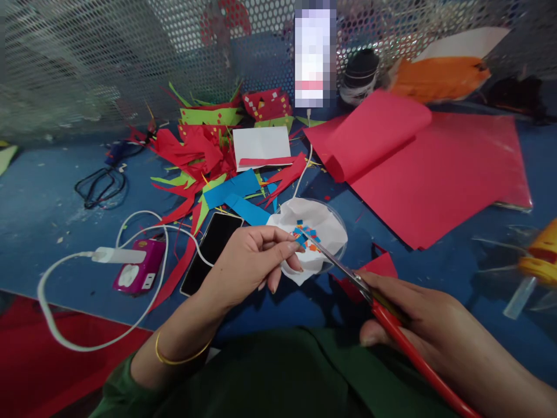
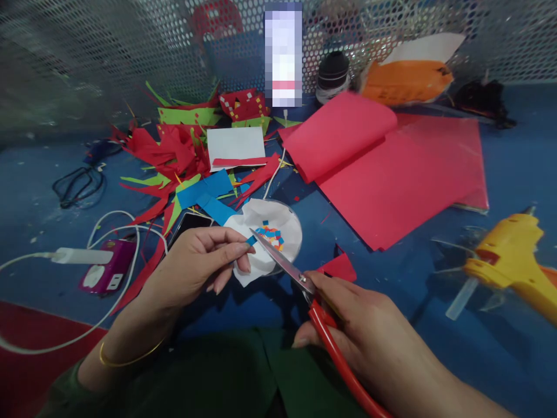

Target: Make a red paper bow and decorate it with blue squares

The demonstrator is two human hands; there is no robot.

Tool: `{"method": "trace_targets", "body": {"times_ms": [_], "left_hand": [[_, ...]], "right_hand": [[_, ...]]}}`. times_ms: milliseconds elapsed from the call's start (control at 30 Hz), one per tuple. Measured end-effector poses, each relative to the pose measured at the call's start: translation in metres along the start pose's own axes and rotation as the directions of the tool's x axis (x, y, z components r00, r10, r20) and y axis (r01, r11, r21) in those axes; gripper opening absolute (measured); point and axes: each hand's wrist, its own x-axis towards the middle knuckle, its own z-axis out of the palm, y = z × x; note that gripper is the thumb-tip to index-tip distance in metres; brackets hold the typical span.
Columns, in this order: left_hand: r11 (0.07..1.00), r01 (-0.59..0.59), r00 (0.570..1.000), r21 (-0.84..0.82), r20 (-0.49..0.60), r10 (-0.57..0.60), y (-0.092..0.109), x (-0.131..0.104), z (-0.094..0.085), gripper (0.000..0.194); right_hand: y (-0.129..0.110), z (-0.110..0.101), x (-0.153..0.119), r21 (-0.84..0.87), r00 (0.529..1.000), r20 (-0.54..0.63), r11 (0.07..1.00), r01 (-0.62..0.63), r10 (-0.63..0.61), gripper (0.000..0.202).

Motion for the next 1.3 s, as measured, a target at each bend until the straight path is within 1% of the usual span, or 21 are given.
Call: {"method": "trace_targets", "body": {"times_ms": [100, 233, 400, 500, 733, 933, 1100, 1300], "left_hand": [[1.0, -0.001, 1.0, -0.004, -0.003, 0.001, -0.0007, 0.0015, 0.0002, 0.017], [1.0, -0.005, 1.0, -0.009, -0.015, 0.005, -0.0018, 0.002, -0.0002, 0.018], [0.999, -0.025, 0.999, -0.033, -0.045, 0.023, 0.0002, -0.0004, -0.0002, 0.019], [0.998, -0.033, 0.997, -0.055, -0.065, 0.029, 0.0017, -0.0001, 0.0008, 0.017], [0.996, -0.036, 0.999, -0.085, -0.034, 0.033, -0.0002, -0.0009, 0.0028, 0.015], [0.993, -0.044, 0.999, -0.106, -0.02, 0.042, -0.003, -0.001, 0.0034, 0.012], [0.994, -0.035, 0.999, -0.107, -0.018, 0.033, -0.0022, -0.0014, 0.0042, 0.012], [0.994, -0.041, 0.999, -0.103, -0.021, 0.039, -0.0025, -0.0008, 0.0046, 0.012]], "right_hand": [[0.0001, 0.0003, -0.0022, 0.014, 1.0, -0.005, 1.0, -0.008, 0.008, 0.03], [-0.0002, -0.0001, -0.0046, 0.005, 0.999, -0.044, 1.0, -0.014, 0.014, 0.029], [0.0016, -0.0014, -0.0032, -0.079, 0.998, -0.048, 0.997, 0.027, -0.03, 0.044], [0.0039, -0.0006, -0.0031, -0.111, 0.997, -0.06, 0.993, 0.033, -0.04, 0.048], [0.0033, 0.0019, -0.005, -0.084, 0.999, -0.044, 0.996, 0.026, -0.029, 0.043], [0.0031, 0.002, -0.0035, -0.073, 0.998, -0.048, 0.996, 0.043, -0.047, 0.043], [0.0072, 0.0042, -0.0039, -0.082, 0.993, -0.078, 0.993, 0.08, -0.086, 0.044], [0.0028, 0.0023, -0.0032, -0.073, 0.996, -0.044, 0.995, 0.072, -0.075, 0.034]]}}
